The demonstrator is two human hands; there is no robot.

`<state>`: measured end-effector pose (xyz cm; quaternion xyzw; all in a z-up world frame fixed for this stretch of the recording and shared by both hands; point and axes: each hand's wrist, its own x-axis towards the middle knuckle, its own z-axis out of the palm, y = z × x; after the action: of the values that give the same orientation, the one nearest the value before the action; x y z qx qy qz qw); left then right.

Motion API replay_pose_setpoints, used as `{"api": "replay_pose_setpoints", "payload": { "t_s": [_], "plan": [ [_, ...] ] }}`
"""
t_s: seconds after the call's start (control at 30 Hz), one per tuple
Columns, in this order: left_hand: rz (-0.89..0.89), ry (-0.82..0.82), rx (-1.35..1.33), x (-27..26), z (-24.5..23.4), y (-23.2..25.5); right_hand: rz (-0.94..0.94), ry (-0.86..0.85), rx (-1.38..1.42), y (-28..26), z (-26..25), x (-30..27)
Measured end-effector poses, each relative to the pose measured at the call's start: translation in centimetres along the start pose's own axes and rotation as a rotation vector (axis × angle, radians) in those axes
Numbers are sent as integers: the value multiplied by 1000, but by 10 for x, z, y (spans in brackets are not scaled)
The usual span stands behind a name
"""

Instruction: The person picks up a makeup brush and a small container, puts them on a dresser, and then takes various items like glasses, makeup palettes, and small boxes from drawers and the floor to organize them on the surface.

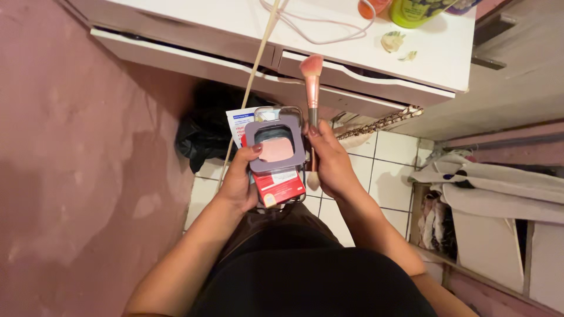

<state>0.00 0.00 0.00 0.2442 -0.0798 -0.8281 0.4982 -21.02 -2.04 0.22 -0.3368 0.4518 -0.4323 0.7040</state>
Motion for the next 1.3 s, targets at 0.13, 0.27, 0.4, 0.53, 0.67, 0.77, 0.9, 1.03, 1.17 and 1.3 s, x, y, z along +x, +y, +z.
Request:
{"api": "replay_pose_setpoints", "payload": {
  "t_s": [0.13, 0.27, 0.4, 0.53, 0.67, 0.77, 0.9, 1.03, 1.17, 1.3],
  "plan": [
    [-29, -52, -3, 2, 9, 19, -84, -2, -92, -17, 16, -8],
    [-56, -82, -14, 4, 14, 29, -161, -3, -41, -27, 22, -13],
    [-82, -104, -40, 7, 19, 34, -185, 78, 32, -27, 26, -12],
    [-112, -116, -35, 10, 23, 34, -178, 160, 118, -27, 26, -16],
    [-187, -50, -15, 17, 27, 30, -200, 187, 89, -30, 20, -24],
    [-237, -52, -1, 22, 34, 20, -211, 179, 44, -35, 13, -31],
    [-233, -111, 43, 27, 48, 8, -254, 161, 69, -44, 2, -42],
    [-299, -105, 57, 33, 68, 0, -243, 245, 54, -56, -13, -57],
    [-315, -145, 72, 43, 93, -14, -233, 301, -33, -72, -34, -69],
    [-317, -151, 80, 56, 118, -30, -314, 266, -34, -92, -59, -73]
  ]
}}
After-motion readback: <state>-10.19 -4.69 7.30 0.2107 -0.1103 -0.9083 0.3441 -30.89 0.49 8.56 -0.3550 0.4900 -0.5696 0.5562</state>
